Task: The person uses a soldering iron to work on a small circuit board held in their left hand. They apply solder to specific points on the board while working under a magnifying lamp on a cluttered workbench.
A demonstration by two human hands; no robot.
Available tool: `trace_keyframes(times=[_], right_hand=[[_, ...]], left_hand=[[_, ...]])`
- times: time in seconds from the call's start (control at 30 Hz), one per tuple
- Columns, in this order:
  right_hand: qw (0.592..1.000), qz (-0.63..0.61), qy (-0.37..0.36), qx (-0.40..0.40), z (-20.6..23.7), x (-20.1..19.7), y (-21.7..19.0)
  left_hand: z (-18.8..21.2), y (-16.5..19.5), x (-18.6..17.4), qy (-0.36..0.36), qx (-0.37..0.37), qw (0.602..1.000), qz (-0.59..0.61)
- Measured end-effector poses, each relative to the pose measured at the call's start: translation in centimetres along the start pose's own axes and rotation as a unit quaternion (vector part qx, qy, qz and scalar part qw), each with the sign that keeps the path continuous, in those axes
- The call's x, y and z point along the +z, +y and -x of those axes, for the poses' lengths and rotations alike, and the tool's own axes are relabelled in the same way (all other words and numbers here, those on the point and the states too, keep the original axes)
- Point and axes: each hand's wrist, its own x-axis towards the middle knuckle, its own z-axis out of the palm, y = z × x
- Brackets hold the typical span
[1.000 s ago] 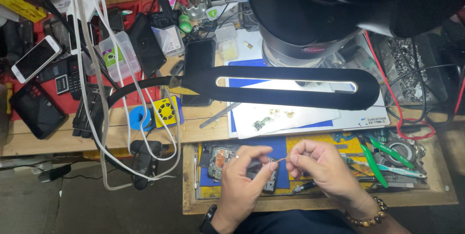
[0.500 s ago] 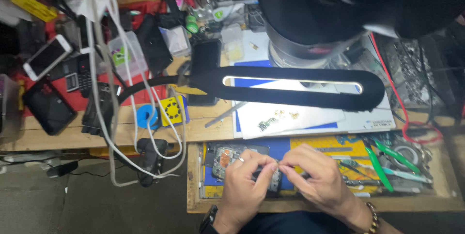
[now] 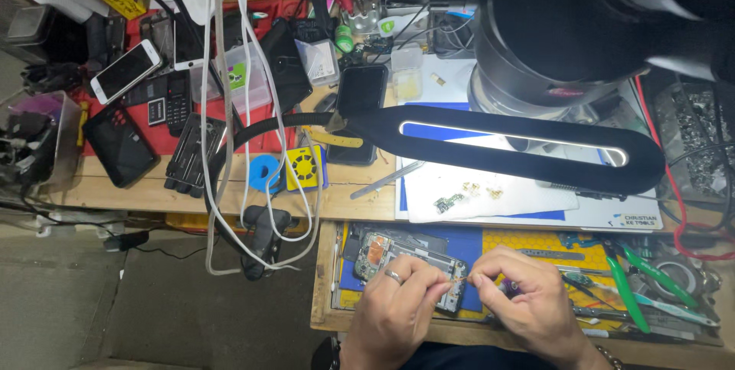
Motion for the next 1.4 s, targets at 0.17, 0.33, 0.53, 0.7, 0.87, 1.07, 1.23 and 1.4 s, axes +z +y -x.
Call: trace_keyframes(times=[0.17, 0.33, 0.53, 0.7, 0.87, 1.07, 1.23, 1.4], right_hand=[[0.998, -0.026, 0.063, -0.013, -0.3, -1.2, -0.4], [0.990, 0.053, 0.084, -0.102, 0.4, -2.1, -0.6], [0.978, 0.115, 0.119, -0.125, 2.9, -2.6, 1.1], [0.977, 0.114, 0.158, -0.091, 5.2, -2.8, 3.9], [0.978, 0.111, 0.166, -0.064, 6.6, -2.2, 5.8], [0.976, 0.117, 0.173, -0.067, 6.7, -2.1, 6.3], [0.977, 0.123, 0.165, -0.057, 6.5, -2.1, 6.1], [0.977, 0.118, 0.161, -0.072, 6.4, -2.2, 6.2]], left_hand=[[-2.0, -1.7, -1.9, -0.015, -0.016, 1.000, -0.017], [-8.1, -6.2, -3.2, 0.041, 0.016, 0.991, -0.123], [-15.7, -11.0, -2.6, 0.064, -0.010, 0.991, -0.118], [-19.2, -13.1, -2.2, 0.009, -0.043, 0.974, -0.224], [-20.8, -14.1, -0.9, 0.032, 0.023, 0.966, -0.254], [-21.0, -14.4, -0.9, 0.011, 0.102, 0.955, -0.278], [-21.2, -14.0, -1.6, -0.024, 0.120, 0.945, -0.302], [-21.3, -13.6, -2.2, -0.012, 0.119, 0.954, -0.274]])
